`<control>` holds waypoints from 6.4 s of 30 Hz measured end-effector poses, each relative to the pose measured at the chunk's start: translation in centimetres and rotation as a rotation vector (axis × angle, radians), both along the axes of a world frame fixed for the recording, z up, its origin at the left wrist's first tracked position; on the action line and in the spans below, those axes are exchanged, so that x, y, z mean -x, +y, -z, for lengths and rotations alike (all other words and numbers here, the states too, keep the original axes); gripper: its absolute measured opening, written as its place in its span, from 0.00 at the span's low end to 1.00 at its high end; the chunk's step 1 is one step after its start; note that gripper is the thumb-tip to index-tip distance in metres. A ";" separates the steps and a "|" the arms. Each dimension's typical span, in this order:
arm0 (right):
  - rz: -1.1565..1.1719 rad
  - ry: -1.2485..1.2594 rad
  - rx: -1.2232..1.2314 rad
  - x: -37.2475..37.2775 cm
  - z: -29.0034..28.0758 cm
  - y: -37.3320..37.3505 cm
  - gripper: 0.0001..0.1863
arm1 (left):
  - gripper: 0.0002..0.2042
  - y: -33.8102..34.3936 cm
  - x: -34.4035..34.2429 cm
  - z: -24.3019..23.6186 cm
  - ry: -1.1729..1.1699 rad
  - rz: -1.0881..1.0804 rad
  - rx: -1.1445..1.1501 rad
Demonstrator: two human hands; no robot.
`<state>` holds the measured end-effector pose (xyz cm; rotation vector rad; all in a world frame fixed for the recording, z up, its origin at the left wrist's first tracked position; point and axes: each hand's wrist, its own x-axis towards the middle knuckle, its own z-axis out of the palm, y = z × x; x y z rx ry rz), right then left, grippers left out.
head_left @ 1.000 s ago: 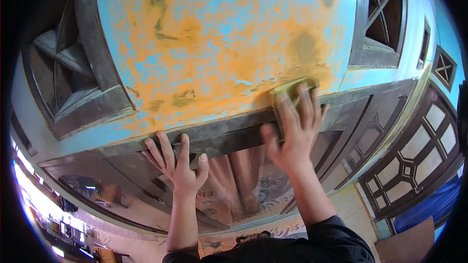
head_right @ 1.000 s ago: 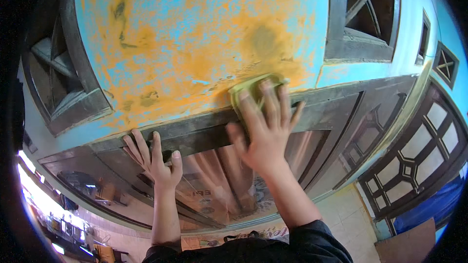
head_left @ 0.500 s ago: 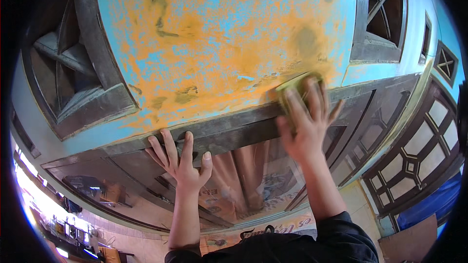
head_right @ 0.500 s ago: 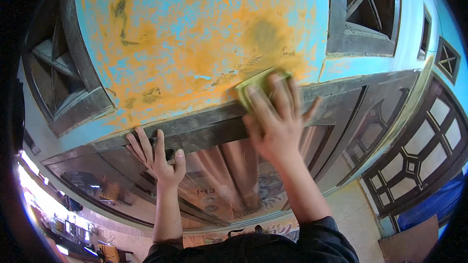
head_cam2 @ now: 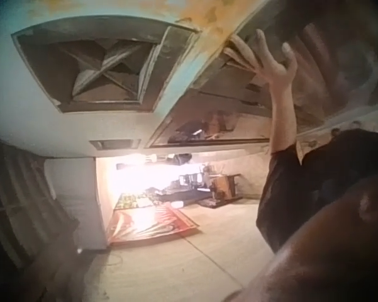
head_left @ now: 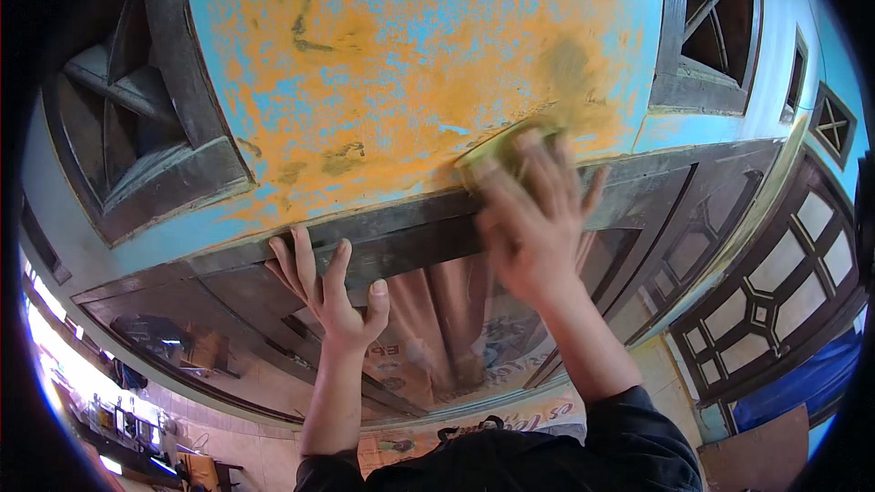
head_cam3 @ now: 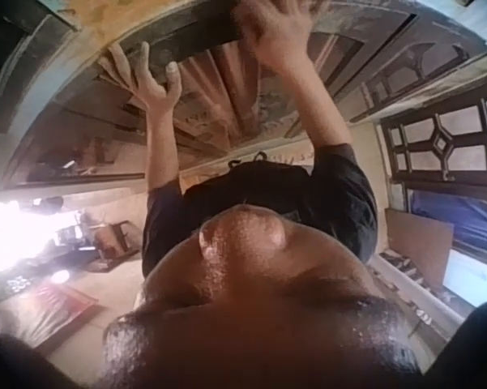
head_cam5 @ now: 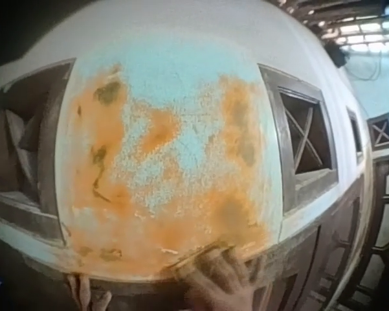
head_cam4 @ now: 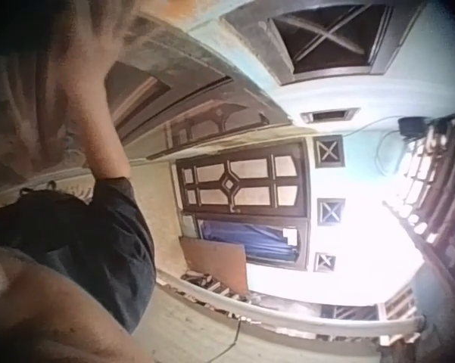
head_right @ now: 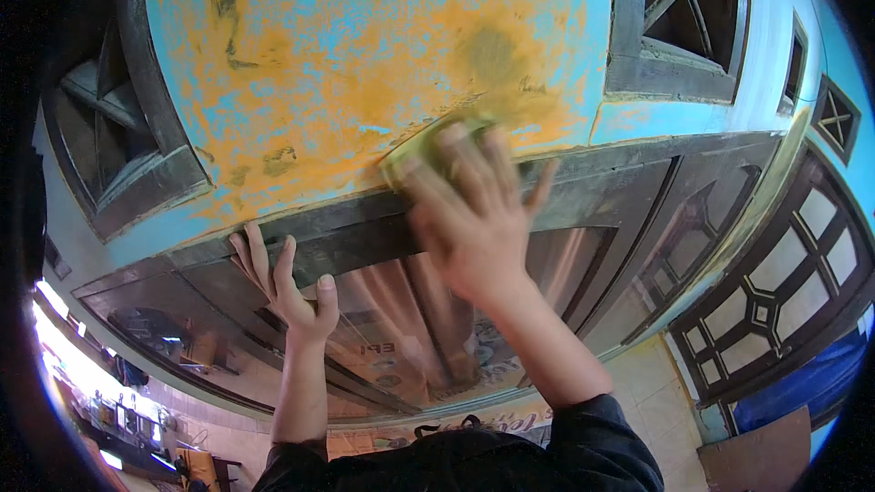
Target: Sanding the surface of a wooden cabinet with sandpaper.
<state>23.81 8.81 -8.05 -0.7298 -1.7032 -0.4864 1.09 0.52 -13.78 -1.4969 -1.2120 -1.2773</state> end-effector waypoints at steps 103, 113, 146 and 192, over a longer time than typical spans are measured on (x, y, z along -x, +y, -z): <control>-0.038 0.054 -0.333 -4.1 -5.5 5.2 0.21 | 0.38 3.9 -2.6 -27.8 0.516 -0.431 -0.012; -0.003 0.032 -0.333 -4.2 -5.4 4.7 0.20 | 0.36 2.3 -1.3 -29.6 0.481 -0.389 -0.026; 0.024 0.042 -0.341 -4.5 -5.5 5.2 0.19 | 0.38 3.1 -4.5 -22.4 0.633 -0.374 0.024; 0.015 0.061 -0.310 -4.0 -5.3 5.1 0.20 | 0.27 1.9 -3.3 -16.6 0.441 -0.323 0.069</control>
